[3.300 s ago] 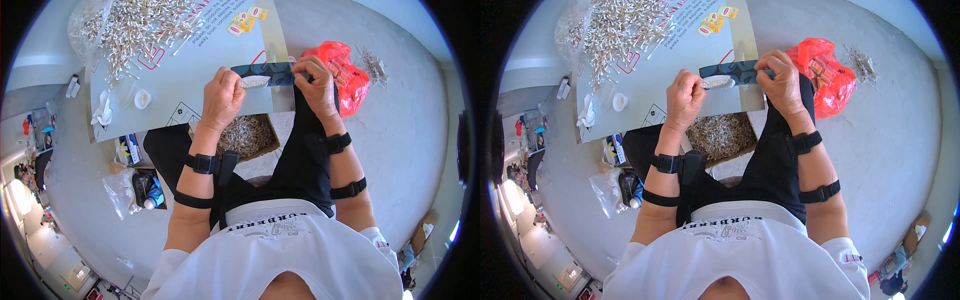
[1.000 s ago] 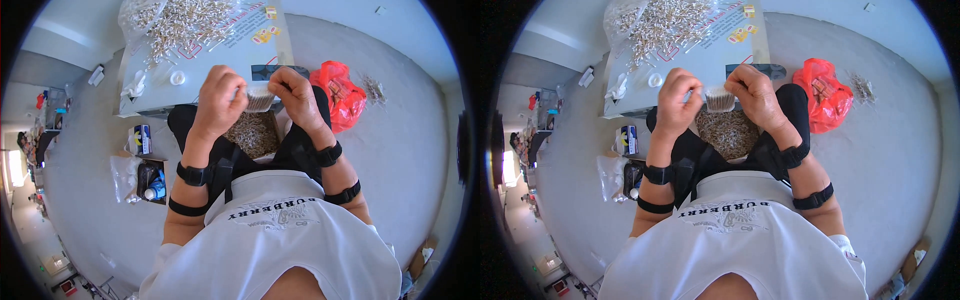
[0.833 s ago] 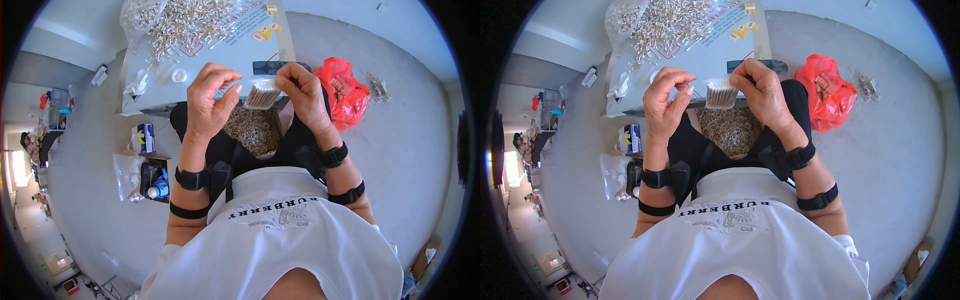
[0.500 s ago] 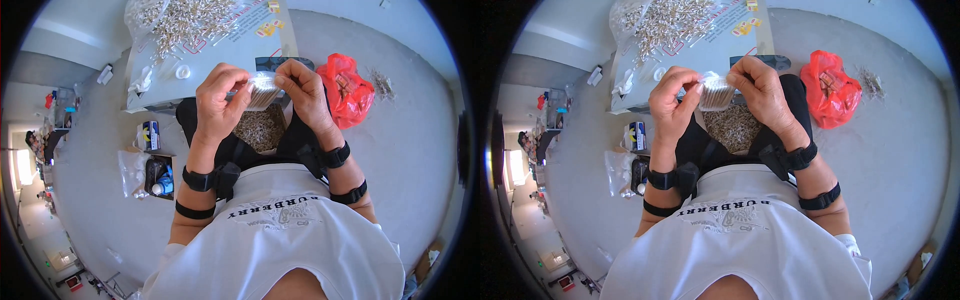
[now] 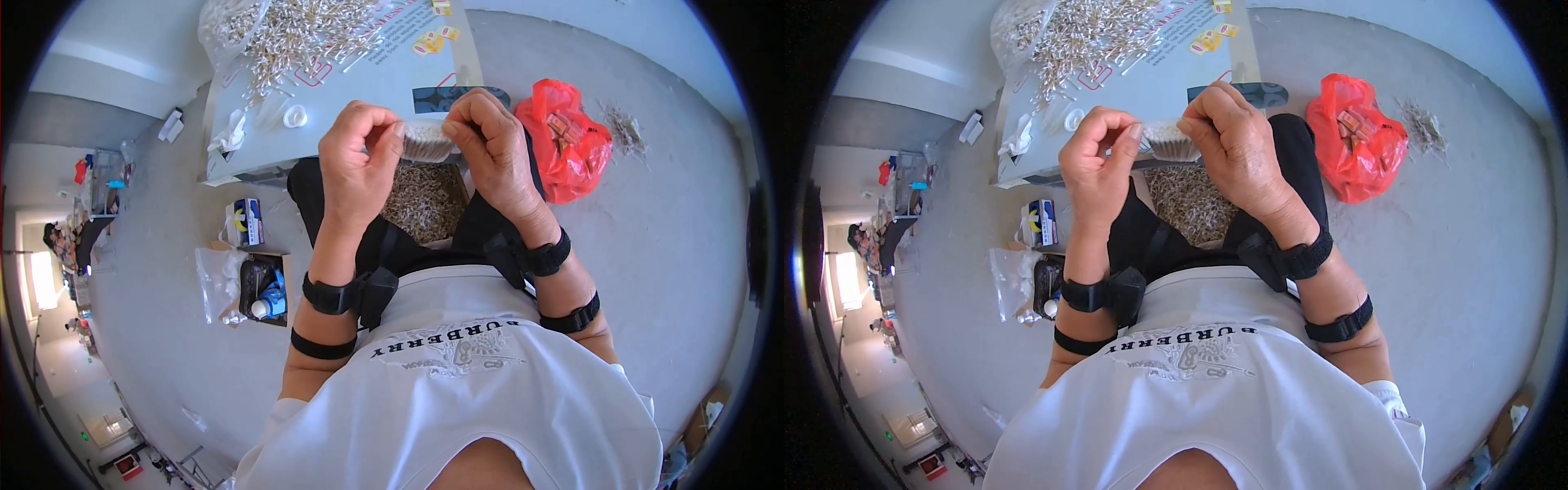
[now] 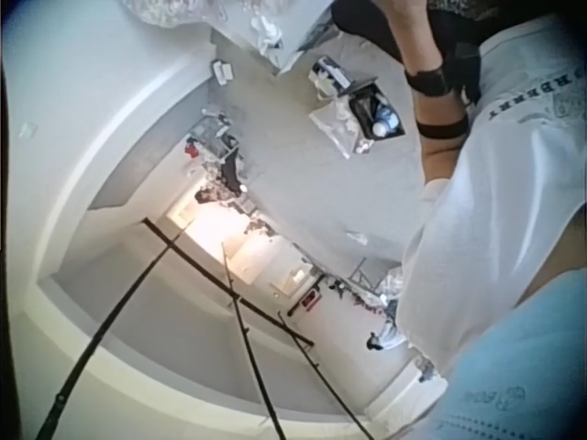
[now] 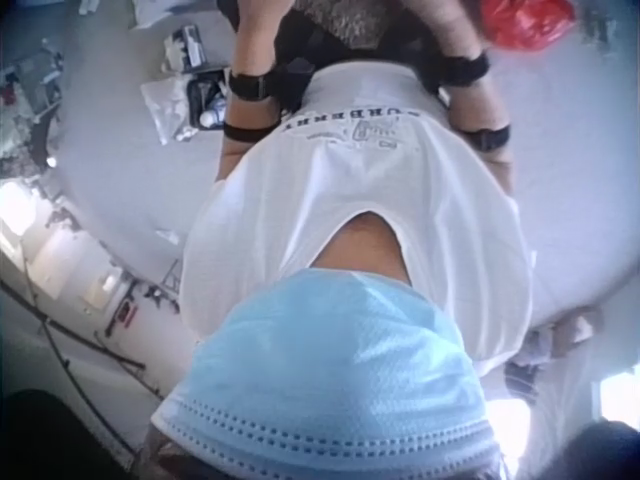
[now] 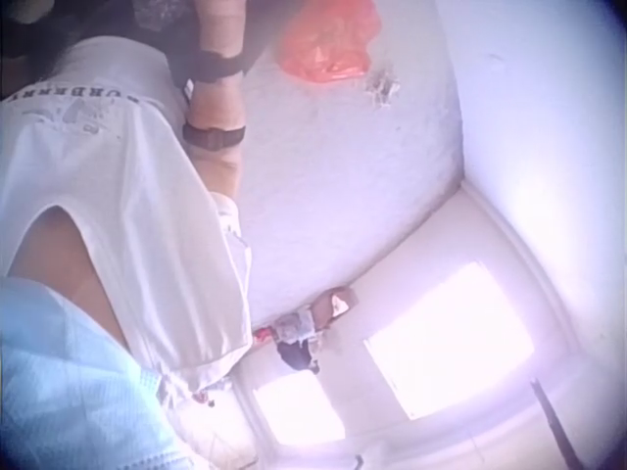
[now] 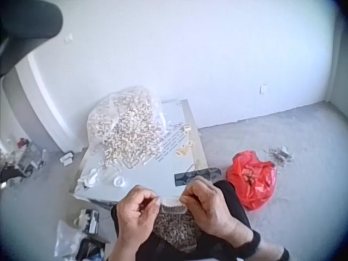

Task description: The recorder is sorting and packing bundles of cotton swabs into small plastic bags.

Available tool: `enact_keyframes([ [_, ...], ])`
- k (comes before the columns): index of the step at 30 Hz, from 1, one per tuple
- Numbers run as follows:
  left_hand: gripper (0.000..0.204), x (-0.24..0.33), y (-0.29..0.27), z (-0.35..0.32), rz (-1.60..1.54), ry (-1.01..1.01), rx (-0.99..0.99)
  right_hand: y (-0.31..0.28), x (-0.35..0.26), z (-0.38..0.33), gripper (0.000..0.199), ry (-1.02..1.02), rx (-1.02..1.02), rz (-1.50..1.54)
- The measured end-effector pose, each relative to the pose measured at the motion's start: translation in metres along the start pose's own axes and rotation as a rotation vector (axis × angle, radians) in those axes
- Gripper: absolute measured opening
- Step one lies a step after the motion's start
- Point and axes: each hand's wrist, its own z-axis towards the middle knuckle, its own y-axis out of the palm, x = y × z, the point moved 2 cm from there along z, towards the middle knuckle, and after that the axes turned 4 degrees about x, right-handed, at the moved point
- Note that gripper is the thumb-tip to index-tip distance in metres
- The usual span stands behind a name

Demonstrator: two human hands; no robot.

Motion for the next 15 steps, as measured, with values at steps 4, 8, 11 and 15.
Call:
enact_keyframes([
  [4, 0.010, -0.014, 0.005, -0.003, -0.404, -0.428, -0.014, 0.004, 0.006, -0.003, 0.012, 0.003, 0.020, -0.025],
  [8, 0.009, -0.042, 0.023, -0.004, -0.577, -0.607, 0.016, 0.018, 0.042, -0.004, 0.011, -0.001, 0.021, -0.048],
  [11, 0.011, -0.082, 0.049, -0.006, -0.639, -0.727, 0.013, 0.031, 0.089, -0.006, 0.011, 0.071, 0.006, -0.065],
  [15, 0.013, -0.121, 0.069, -0.013, -0.661, -0.833, -0.004, 0.042, 0.125, -0.007, 0.010, 0.104, 0.018, -0.110],
])
